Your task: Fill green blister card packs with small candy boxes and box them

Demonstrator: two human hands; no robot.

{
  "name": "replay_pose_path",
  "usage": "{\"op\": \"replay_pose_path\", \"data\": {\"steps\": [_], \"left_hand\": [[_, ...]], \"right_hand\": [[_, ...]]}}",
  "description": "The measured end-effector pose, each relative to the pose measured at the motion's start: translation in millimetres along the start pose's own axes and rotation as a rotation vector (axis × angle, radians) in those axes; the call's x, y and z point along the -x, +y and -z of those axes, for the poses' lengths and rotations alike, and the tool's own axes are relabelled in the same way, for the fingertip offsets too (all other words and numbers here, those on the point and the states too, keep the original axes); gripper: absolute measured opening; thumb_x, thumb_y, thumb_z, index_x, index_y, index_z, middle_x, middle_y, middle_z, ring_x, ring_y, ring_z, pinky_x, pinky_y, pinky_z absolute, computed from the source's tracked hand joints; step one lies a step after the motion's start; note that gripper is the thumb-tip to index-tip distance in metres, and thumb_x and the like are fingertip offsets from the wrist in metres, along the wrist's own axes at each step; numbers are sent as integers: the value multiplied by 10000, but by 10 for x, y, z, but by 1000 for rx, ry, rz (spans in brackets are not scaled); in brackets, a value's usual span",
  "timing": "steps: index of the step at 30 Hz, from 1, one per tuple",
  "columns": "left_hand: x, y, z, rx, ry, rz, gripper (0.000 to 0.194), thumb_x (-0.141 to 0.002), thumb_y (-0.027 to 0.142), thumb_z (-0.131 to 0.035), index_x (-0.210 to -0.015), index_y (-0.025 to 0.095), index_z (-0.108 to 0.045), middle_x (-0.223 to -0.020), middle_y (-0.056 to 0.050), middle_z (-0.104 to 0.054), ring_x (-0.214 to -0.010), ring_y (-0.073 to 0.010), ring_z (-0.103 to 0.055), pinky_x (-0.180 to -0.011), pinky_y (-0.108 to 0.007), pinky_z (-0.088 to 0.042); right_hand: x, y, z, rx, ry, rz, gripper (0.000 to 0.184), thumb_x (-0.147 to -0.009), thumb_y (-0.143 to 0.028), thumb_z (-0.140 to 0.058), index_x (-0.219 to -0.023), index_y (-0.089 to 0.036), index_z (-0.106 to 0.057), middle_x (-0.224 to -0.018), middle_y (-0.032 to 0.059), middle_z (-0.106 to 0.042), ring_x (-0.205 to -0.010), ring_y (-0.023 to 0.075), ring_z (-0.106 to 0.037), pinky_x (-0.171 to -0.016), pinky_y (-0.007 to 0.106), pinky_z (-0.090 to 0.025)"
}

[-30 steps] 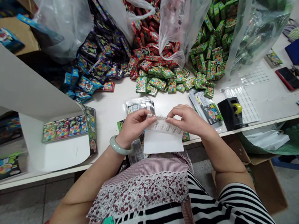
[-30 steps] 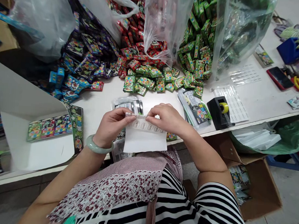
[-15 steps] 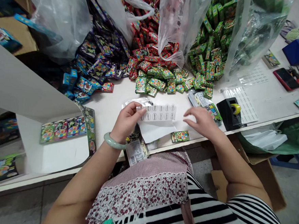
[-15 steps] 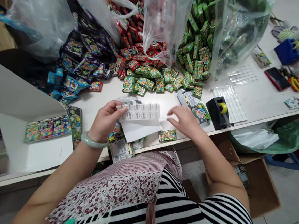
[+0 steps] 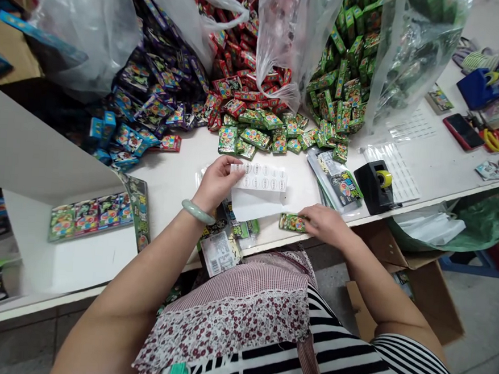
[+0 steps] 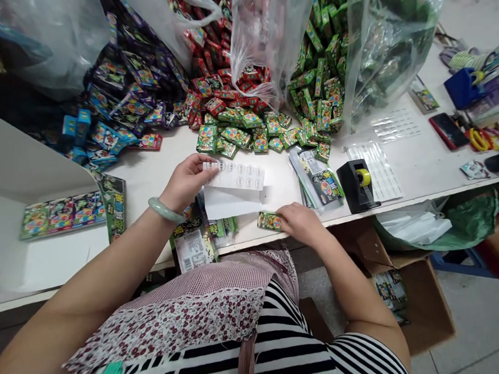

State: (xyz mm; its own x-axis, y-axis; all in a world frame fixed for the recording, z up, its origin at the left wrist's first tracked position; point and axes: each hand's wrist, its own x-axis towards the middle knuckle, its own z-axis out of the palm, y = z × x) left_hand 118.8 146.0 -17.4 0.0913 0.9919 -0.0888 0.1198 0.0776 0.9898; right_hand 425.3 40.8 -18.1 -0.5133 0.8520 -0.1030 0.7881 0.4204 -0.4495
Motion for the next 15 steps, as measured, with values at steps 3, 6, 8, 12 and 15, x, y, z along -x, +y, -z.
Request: {"op": "replay_pose_path", "data": {"steps": [3, 6, 8, 12, 15], "left_hand": [[-8, -27, -13, -14, 11, 13, 209, -732, 268, -681, -903, 188, -589, -691, 23, -588, -570, -115, -515, -541, -222, -393], [-11, -37, -42, 20, 39, 30, 191, -719, 239, -675, -878, 180, -587, -728, 17, -602, -582, -106, -514, -551, -214, -403], [-16, -35, -43, 33, 70, 25, 193, -717, 227, -673, -879, 180, -580, -756, 14, -614, -613, -108, -536, -577, -213, -430], [-27, -9, 30, 13, 112, 12, 194, -733, 221, -679, -895, 192, -575, -739, 19, -607, -618, -116, -550, -572, -209, -444], [-27, 32, 39, 17, 106, 33, 191, -724, 204, -691, -877, 193, -578, -716, 22, -601, -590, -108, -531, -546, -201, -429]], "right_hand": [[66, 90, 153, -48, 75, -27, 358, -878, -257, -657, -1228, -186, -618, -1114, 110, -717, -1044, 266, -650, -895, 405, -522], [34, 36, 71, -31, -20, -6, 418, -817, -255, -738, -1214, -204, -620, -1237, 116, -659, -1138, 287, -606, -961, 444, -502], [-33, -44, -97, 2, -12, -100, 395, -802, -220, -738, -1179, -185, -625, -1283, 139, -614, -1134, 297, -595, -962, 458, -499], [-112, -82, -335, -37, 121, -218, 357, -781, -177, -710, -1123, -165, -608, -1207, 157, -618, -1102, 311, -583, -938, 466, -500], [-37, 17, -178, -134, 354, -191, 305, -805, -167, -656, -1099, -212, -590, -1107, 104, -664, -1053, 288, -609, -925, 470, -497]]}}
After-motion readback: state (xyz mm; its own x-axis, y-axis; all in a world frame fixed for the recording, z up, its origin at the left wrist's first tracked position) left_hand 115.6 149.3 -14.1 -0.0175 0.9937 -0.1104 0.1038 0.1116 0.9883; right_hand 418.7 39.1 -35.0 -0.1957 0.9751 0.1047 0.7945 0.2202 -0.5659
